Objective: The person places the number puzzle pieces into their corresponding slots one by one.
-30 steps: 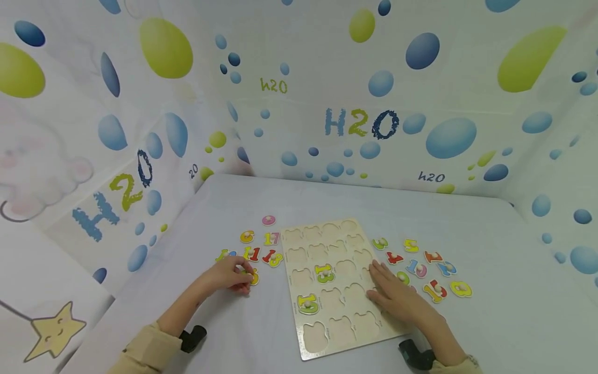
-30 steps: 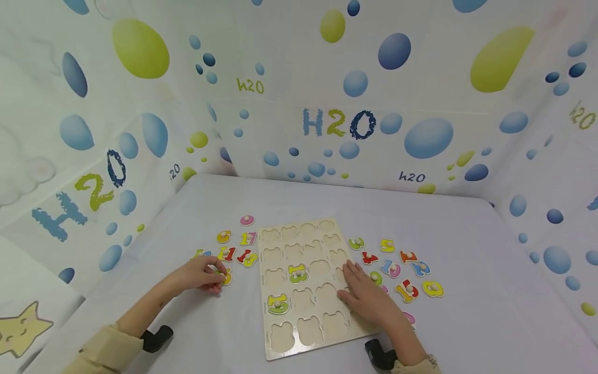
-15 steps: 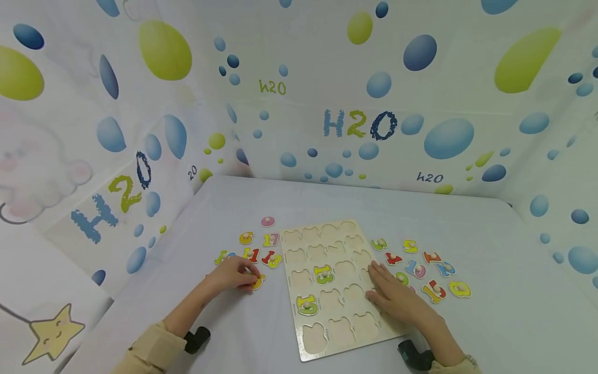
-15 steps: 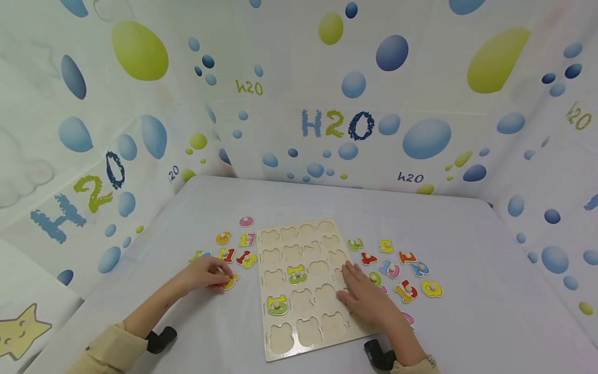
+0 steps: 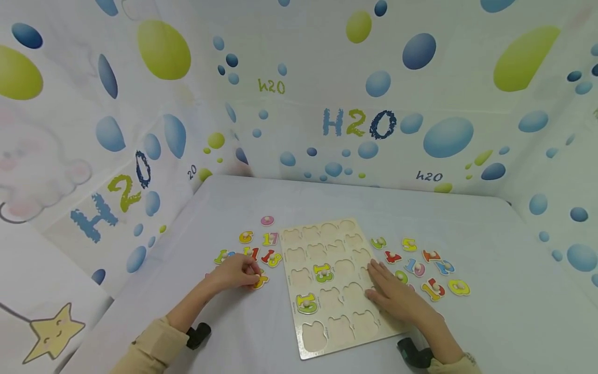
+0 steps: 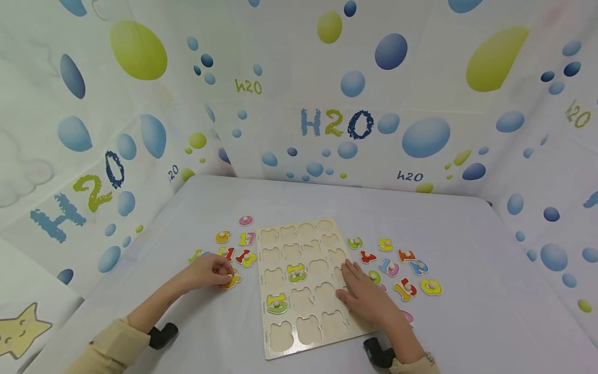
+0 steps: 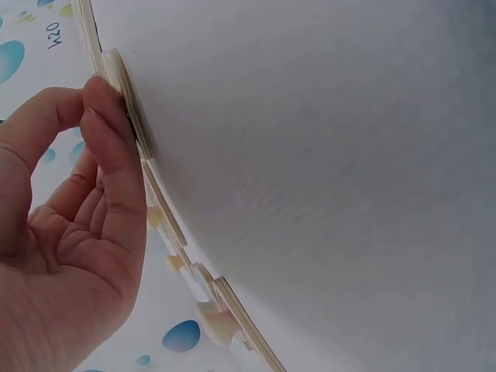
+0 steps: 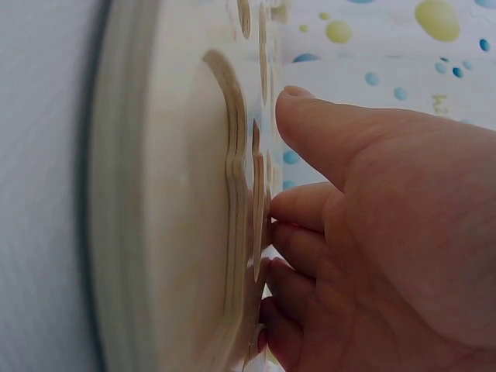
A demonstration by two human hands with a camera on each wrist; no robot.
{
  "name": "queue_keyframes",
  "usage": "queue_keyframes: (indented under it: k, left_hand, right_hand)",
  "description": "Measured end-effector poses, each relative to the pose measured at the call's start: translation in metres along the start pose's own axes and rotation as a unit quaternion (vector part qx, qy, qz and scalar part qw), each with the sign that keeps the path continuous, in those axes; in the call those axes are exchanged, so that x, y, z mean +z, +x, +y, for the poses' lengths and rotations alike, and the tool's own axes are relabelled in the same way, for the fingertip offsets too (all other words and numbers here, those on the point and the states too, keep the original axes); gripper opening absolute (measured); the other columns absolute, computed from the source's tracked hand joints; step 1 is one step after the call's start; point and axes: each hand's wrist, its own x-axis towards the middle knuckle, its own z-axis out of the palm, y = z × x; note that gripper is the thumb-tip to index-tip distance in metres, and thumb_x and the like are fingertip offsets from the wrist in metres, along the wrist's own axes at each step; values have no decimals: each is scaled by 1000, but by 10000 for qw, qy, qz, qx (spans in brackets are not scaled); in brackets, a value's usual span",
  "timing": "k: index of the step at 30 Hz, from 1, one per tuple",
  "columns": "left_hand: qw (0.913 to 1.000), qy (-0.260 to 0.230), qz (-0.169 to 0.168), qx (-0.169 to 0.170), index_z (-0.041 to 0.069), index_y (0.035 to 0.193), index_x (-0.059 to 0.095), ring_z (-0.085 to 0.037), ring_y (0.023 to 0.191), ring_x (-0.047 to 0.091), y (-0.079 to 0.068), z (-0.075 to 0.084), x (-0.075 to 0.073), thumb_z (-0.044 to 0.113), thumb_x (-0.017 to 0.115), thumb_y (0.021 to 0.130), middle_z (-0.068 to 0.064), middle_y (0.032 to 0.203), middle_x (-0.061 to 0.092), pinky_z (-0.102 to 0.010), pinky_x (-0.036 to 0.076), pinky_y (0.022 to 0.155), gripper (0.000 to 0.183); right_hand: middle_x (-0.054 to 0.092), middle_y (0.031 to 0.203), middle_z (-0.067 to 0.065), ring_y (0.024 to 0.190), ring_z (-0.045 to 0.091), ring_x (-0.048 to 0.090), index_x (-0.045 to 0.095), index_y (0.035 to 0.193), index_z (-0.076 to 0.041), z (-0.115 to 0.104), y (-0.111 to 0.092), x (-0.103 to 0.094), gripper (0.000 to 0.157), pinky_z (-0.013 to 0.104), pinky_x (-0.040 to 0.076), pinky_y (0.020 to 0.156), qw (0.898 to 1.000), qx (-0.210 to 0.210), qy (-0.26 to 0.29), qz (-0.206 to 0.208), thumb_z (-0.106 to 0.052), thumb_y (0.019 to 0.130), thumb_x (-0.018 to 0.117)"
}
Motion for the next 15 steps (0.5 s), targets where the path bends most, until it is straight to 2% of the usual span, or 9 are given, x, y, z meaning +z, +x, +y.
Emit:
queue_keyframes:
  k: [10, 15]
  left_hand:
    - [9987, 433, 203, 145, 9, 77, 63, -12, 57, 47, 4, 1, 4, 6, 73, 78, 3, 61, 51, -23, 38, 51, 11]
    - [9973, 477, 237, 506, 9, 78, 65, -12, 59, 47, 12, 5, 5, 4, 71, 78, 3, 63, 51, -24, 38, 51, 8]
  right_hand:
    - [24, 149, 19, 137, 36, 16, 31, 143, 4, 0, 0, -1, 66, 53, 20, 104, 10000, 56, 36, -12, -34, 94, 55]
    - [24, 149, 19, 137, 36, 16, 31, 143, 4, -1, 0, -1, 66, 53, 20, 104, 9999, 85, 39, -47, -34, 94, 55]
